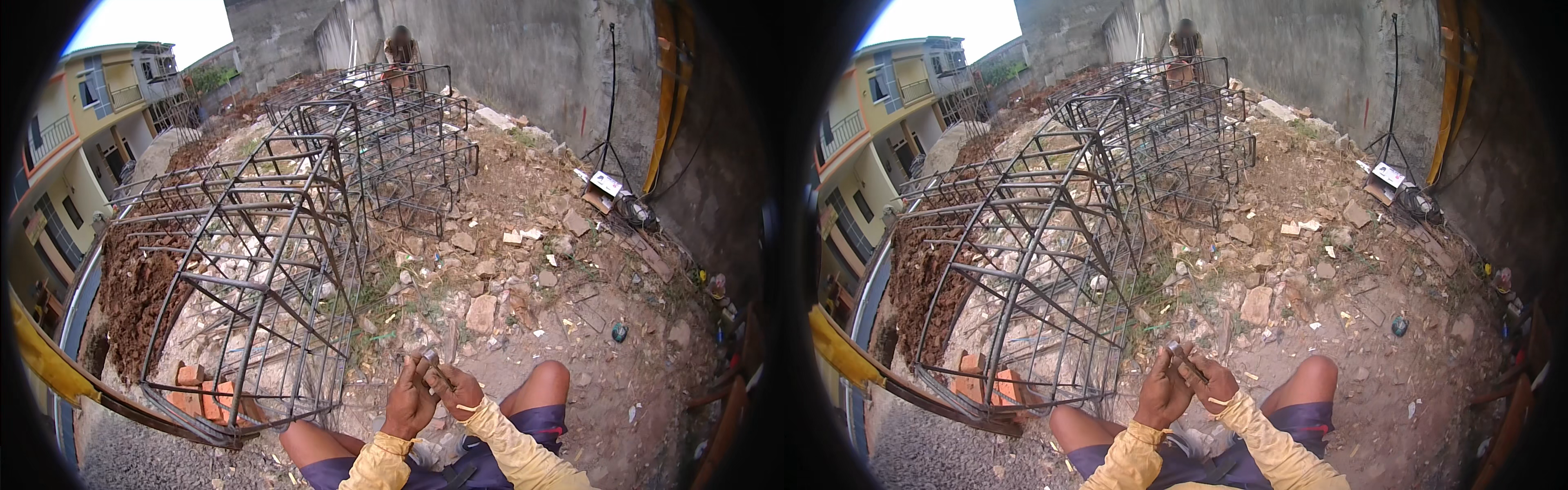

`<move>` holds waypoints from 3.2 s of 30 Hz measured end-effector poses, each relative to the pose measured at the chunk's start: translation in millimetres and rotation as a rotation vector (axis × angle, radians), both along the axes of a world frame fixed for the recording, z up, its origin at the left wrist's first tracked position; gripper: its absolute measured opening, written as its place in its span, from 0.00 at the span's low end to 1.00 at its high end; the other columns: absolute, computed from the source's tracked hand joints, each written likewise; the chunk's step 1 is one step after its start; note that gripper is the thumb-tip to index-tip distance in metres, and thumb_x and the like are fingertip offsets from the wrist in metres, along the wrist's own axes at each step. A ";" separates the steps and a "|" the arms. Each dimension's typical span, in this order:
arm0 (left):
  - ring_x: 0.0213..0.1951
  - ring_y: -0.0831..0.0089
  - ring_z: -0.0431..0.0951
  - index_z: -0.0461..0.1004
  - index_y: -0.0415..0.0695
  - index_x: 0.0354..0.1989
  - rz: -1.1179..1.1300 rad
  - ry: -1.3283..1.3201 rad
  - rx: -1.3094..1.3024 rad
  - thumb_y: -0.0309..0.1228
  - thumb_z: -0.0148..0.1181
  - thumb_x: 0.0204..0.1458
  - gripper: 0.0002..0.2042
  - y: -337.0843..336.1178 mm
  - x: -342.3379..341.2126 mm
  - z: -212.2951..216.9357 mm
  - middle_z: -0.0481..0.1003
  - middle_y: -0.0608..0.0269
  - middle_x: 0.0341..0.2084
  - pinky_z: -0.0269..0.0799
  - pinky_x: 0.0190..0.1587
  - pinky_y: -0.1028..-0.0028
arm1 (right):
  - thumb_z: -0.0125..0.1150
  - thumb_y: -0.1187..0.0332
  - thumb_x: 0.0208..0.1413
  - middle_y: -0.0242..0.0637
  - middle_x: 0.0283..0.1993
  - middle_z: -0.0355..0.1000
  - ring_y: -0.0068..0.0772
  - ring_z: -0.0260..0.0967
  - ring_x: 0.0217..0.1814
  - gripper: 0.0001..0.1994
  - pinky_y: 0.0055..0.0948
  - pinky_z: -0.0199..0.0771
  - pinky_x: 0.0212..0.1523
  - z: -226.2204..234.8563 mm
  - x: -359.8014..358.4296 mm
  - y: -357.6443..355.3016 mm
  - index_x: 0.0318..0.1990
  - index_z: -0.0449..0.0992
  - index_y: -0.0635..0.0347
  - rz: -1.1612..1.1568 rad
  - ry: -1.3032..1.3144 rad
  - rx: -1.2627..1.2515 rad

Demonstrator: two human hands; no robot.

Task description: The person sits on the ground and assembles a rectangular metal frame by hand, aligning bars and securing joints. They repeatedly adjust the frame's position and tighten connections using pliers.

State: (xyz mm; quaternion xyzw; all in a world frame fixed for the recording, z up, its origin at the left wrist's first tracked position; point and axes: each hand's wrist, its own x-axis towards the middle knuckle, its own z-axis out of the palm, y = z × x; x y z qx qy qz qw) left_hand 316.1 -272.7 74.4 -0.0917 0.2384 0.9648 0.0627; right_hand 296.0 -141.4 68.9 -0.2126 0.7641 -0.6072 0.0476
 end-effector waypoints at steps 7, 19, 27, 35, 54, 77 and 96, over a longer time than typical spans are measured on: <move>0.52 0.61 0.71 0.65 0.51 0.57 -0.141 -0.129 -0.006 0.50 0.42 0.64 0.21 1.7 4.6 -17.6 0.68 0.61 0.57 0.65 0.55 0.51 | 0.56 0.54 0.61 0.41 0.36 0.75 0.34 0.74 0.38 0.19 0.33 0.72 0.40 -30.6 -0.6 15.9 0.47 0.75 0.61 0.090 -0.127 -0.059; 0.52 0.65 0.73 0.72 0.49 0.50 -0.127 -0.234 -0.123 0.42 0.55 0.60 0.15 -45.9 4.4 -17.9 0.74 0.63 0.49 0.66 0.57 0.52 | 0.58 0.56 0.61 0.26 0.22 0.56 0.19 0.51 0.17 0.15 0.26 0.57 0.19 -39.3 8.5 27.7 0.37 0.67 0.61 0.135 -0.837 -0.480; 0.38 0.70 0.79 0.76 0.36 0.45 0.248 -0.072 -0.778 0.40 0.59 0.58 0.17 -62.0 4.4 -0.9 0.78 0.59 0.38 0.76 0.45 0.71 | 0.58 0.62 0.62 0.25 0.23 0.57 0.16 0.50 0.15 0.10 0.23 0.54 0.15 -71.4 -1.7 45.6 0.37 0.67 0.57 0.049 -1.060 -0.621; 0.37 0.70 0.81 0.73 0.33 0.52 0.125 0.072 -1.225 0.36 0.56 0.60 0.18 -75.6 8.9 28.7 0.80 0.53 0.34 0.75 0.40 0.74 | 0.61 0.60 0.58 0.28 0.23 0.63 0.19 0.59 0.18 0.11 0.25 0.60 0.17 -119.1 -16.6 60.5 0.32 0.70 0.58 -0.112 -0.828 -0.185; 0.45 0.71 0.79 0.67 0.40 0.58 0.044 0.254 -1.588 0.26 0.46 0.63 0.16 -69.0 8.1 22.3 0.79 0.56 0.39 0.73 0.48 0.72 | 0.58 0.59 0.61 0.28 0.24 0.62 0.19 0.56 0.20 0.13 0.23 0.59 0.21 -76.8 -17.4 -3.0 0.43 0.68 0.60 0.186 -1.020 -0.552; 0.58 0.61 0.68 0.58 0.35 0.63 0.745 0.275 -1.472 0.39 0.59 0.58 0.30 -101.4 -116.8 91.2 0.67 0.43 0.56 0.64 0.60 0.67 | 0.63 0.66 0.55 0.26 0.21 0.60 0.18 0.53 0.14 0.09 0.22 0.54 0.15 -45.5 -105.8 -10.5 0.39 0.70 0.56 -0.192 -0.731 -0.667; 0.41 0.73 0.76 0.68 0.37 0.51 0.957 0.362 -1.436 0.29 0.58 0.58 0.15 -167.5 -201.6 129.9 0.75 0.57 0.43 0.72 0.43 0.76 | 0.63 0.65 0.56 0.26 0.22 0.66 0.16 0.61 0.21 0.09 0.22 0.61 0.20 40.9 -194.5 -63.0 0.35 0.75 0.62 -0.084 -0.200 -0.617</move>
